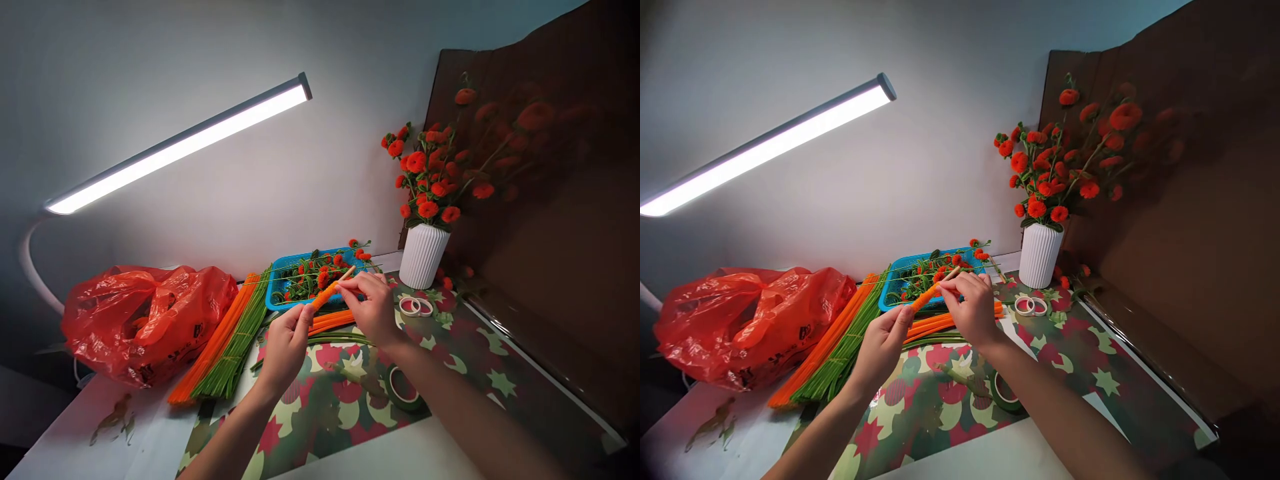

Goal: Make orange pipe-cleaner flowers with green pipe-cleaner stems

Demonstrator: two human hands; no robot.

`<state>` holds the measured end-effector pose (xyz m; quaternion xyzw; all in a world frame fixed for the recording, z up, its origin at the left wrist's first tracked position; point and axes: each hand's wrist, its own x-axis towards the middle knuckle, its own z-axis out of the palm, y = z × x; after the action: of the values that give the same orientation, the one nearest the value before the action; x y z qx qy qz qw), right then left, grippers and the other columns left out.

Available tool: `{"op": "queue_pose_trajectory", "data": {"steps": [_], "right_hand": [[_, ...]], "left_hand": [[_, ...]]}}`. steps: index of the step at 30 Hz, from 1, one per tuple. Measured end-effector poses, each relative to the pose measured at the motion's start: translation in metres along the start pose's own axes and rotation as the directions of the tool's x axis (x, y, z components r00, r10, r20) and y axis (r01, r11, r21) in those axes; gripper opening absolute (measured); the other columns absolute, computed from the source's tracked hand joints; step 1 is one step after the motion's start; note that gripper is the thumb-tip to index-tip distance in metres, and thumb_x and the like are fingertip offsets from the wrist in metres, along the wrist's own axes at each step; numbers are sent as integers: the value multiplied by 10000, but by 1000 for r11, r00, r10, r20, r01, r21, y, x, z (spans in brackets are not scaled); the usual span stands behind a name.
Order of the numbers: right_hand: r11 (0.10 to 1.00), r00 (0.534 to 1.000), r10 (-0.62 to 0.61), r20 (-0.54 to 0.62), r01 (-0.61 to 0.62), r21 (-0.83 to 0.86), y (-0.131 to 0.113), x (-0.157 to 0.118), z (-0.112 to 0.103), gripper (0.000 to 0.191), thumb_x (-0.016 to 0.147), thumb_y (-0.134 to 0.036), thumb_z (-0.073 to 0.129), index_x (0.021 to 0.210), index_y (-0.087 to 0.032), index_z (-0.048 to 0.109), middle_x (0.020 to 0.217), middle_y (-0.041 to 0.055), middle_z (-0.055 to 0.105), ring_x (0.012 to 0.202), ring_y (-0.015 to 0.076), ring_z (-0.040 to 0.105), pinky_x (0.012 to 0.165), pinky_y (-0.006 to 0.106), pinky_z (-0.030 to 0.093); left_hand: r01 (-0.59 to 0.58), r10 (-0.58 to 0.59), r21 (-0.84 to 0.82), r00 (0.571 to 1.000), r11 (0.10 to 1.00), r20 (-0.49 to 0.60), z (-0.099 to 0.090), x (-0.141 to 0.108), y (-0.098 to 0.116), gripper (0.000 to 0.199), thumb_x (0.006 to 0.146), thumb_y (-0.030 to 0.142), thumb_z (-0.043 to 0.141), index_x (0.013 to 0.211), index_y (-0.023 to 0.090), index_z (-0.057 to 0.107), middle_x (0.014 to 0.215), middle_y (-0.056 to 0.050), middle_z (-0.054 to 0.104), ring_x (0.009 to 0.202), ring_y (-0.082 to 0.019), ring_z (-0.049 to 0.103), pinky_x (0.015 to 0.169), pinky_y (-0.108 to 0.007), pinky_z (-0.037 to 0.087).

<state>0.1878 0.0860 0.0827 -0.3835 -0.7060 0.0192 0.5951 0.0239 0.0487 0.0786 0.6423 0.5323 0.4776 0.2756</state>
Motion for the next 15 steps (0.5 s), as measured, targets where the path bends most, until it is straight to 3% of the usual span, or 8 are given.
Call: {"op": "queue_pose_trajectory", "data": {"steps": [2,4,8,11,15], "right_hand": [[982,997,80,-5,-78,172,-4,0,1,91,837,-205,649,756,-201,691,690,1,677,656,143,585,700,316,383],[904,980,190,55,-197,381,-4,0,3,64,821,-238,663,805,-223,723,705,0,665,664,143,577,669,304,412],[575,906,279,319,-424,700,9,5,2,96,723,-331,756,797,-269,758,741,-6,643,704,140,569,620,274,434],[439,827,216,519,-557,705,24,8,-2,135,664,-370,800,741,-267,760,754,-7,630,675,121,543,588,254,422],[458,753,130,644,-622,635,36,13,-11,135,641,-331,821,666,-220,749,602,-25,556,575,93,474,529,226,370]], "left_hand": [[40,-38,-158,999,987,15,1,1,-3,428,870,492,455,569,194,393,539,56,290,499,-94,237,469,-245,192],[117,-89,-349,991,930,95,0,3,-7,455,847,556,484,582,197,394,511,78,239,469,-81,180,447,-238,156],[255,-69,-555,940,792,333,-7,11,-17,488,797,610,551,595,197,389,483,109,176,439,-60,119,434,-222,114],[281,3,-522,879,805,477,-16,16,-21,512,807,611,545,577,198,347,481,106,192,435,-56,125,432,-221,110],[279,26,-455,830,845,557,-26,18,-22,513,817,567,573,558,192,336,495,92,240,446,-53,141,435,-229,96]]}}
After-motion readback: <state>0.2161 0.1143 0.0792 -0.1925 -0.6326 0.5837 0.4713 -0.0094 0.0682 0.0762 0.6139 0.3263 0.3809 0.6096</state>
